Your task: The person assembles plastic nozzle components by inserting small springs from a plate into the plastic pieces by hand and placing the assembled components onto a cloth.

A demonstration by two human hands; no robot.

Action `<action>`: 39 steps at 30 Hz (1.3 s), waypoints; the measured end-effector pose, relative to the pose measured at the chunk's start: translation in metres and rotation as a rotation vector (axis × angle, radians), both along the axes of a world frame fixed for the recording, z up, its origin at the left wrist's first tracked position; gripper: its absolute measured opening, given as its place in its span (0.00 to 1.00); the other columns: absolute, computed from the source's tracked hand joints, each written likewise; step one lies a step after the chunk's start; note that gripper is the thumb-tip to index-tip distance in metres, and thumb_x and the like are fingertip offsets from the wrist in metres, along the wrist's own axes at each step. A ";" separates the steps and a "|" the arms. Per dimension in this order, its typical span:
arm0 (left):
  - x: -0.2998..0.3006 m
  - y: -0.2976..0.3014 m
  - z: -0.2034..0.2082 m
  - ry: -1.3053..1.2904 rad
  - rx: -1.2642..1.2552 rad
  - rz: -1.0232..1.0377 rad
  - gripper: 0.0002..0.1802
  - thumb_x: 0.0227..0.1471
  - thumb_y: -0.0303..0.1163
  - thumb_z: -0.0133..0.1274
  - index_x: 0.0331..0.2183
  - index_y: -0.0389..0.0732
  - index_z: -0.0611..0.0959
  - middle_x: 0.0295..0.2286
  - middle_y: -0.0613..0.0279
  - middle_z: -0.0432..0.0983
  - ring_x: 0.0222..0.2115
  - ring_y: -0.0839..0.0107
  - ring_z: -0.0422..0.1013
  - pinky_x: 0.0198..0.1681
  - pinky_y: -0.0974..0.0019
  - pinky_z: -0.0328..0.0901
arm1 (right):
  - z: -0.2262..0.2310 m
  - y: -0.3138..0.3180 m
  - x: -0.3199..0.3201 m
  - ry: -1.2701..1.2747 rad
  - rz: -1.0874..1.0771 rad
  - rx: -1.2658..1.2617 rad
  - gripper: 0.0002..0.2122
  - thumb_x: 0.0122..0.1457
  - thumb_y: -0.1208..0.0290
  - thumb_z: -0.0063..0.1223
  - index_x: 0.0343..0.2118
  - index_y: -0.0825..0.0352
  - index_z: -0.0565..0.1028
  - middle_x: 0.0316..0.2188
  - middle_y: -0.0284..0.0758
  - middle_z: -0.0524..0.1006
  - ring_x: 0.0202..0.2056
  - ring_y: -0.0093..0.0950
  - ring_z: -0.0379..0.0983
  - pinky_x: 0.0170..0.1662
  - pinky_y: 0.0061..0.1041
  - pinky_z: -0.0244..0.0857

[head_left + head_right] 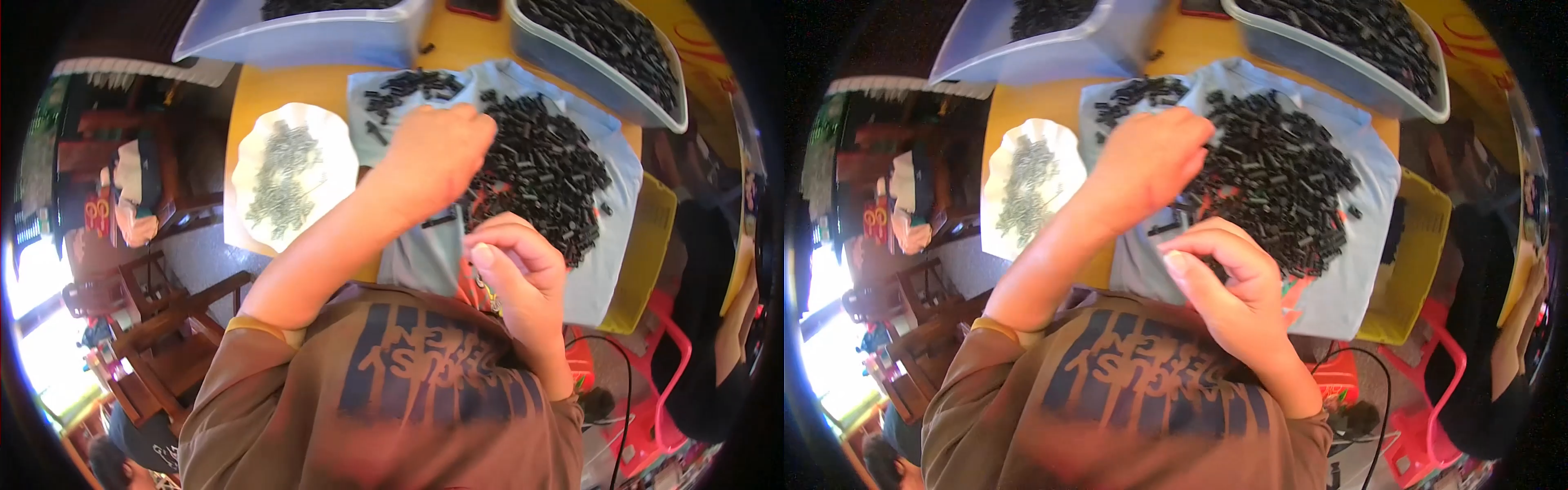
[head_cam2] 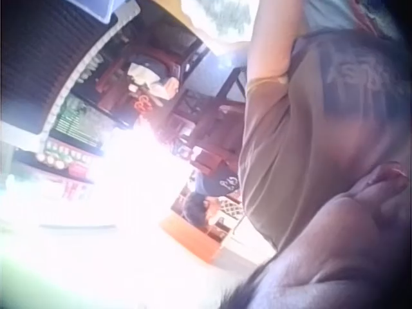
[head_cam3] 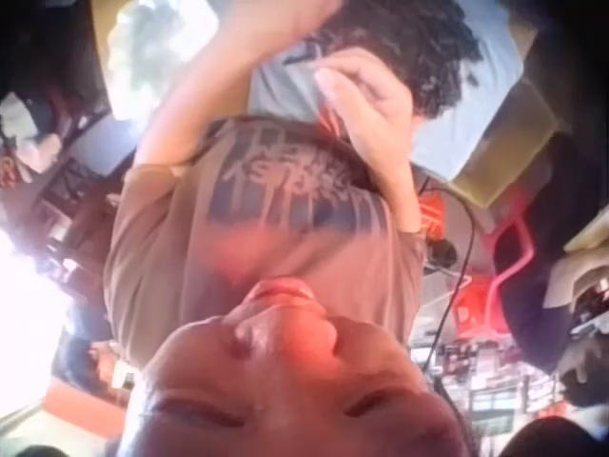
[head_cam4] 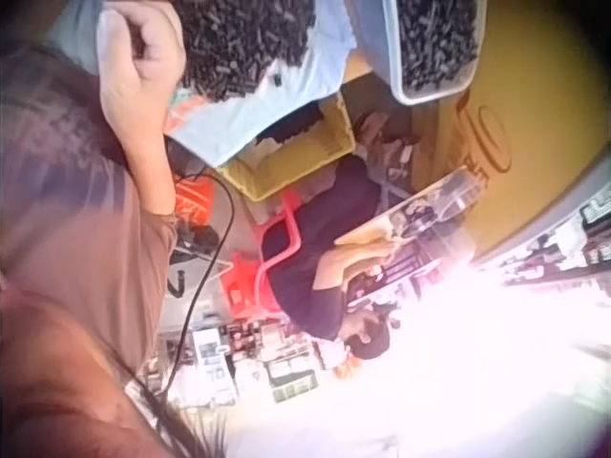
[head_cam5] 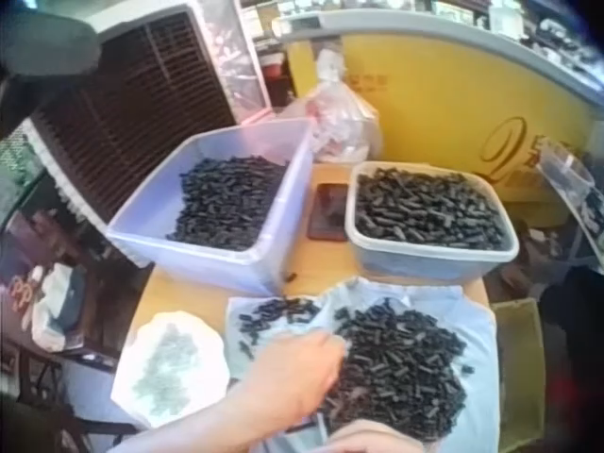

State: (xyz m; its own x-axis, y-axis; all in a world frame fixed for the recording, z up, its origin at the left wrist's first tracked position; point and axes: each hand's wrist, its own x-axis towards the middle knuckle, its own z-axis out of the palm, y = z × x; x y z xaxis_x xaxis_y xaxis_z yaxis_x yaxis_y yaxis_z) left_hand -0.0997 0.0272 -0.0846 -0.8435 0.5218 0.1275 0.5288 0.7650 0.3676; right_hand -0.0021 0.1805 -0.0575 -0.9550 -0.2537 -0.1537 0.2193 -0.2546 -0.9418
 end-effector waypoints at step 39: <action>0.008 -0.008 -0.021 0.124 0.261 0.031 0.05 0.43 0.30 0.52 0.23 0.39 0.75 0.24 0.54 0.71 0.27 0.51 0.70 0.30 0.53 0.65 | 0.014 -0.018 0.024 0.003 -0.170 0.126 0.06 0.55 0.77 0.50 0.32 0.73 0.75 0.26 0.33 0.74 0.30 0.20 0.68 0.38 0.19 0.61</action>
State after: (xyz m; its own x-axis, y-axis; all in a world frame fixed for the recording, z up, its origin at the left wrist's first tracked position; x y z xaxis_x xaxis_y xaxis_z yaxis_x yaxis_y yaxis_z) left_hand -0.0916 0.0191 -0.1053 -0.8281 0.4318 0.3576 0.5599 0.6697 0.4879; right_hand 0.0221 0.1625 -0.0438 -0.9830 -0.0677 -0.1707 0.1799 -0.1681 -0.9692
